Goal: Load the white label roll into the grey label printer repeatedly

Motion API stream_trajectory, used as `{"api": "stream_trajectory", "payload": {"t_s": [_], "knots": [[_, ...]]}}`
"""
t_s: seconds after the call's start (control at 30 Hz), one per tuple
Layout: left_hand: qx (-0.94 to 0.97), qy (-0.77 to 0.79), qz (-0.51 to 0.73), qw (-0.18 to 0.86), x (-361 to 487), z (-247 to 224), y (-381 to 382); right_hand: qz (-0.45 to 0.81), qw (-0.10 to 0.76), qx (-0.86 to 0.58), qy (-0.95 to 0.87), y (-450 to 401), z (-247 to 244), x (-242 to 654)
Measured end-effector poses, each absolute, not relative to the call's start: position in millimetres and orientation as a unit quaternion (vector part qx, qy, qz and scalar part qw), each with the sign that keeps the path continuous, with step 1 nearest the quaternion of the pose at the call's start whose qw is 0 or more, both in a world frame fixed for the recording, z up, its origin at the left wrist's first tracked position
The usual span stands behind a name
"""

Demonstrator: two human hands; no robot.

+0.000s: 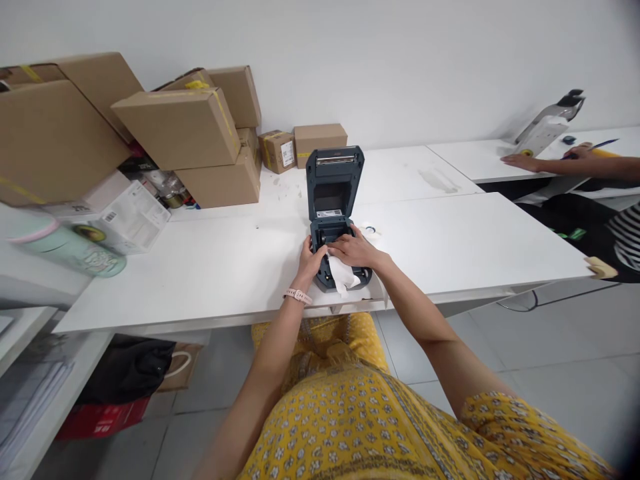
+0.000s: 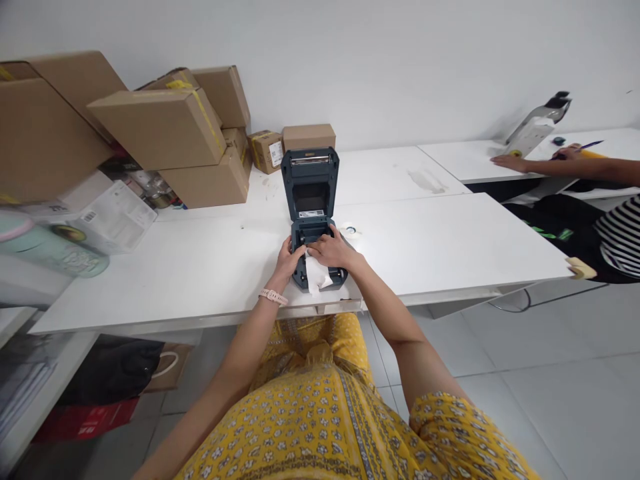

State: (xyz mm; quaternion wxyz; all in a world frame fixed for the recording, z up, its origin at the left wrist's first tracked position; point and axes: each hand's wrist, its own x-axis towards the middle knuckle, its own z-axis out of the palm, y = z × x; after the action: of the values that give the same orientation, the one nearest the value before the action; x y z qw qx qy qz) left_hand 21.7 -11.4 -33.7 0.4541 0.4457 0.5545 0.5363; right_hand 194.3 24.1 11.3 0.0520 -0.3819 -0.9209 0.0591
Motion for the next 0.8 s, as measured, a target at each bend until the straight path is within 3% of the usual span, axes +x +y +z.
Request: {"api": "stream_trajectory", "payload": {"t_s": [0.8], "knots": [[0.472, 0.515, 0.546, 0.462, 19, -26, -14, 0.193, 0.04, -0.339, -0.92, 11, 11, 227]]}}
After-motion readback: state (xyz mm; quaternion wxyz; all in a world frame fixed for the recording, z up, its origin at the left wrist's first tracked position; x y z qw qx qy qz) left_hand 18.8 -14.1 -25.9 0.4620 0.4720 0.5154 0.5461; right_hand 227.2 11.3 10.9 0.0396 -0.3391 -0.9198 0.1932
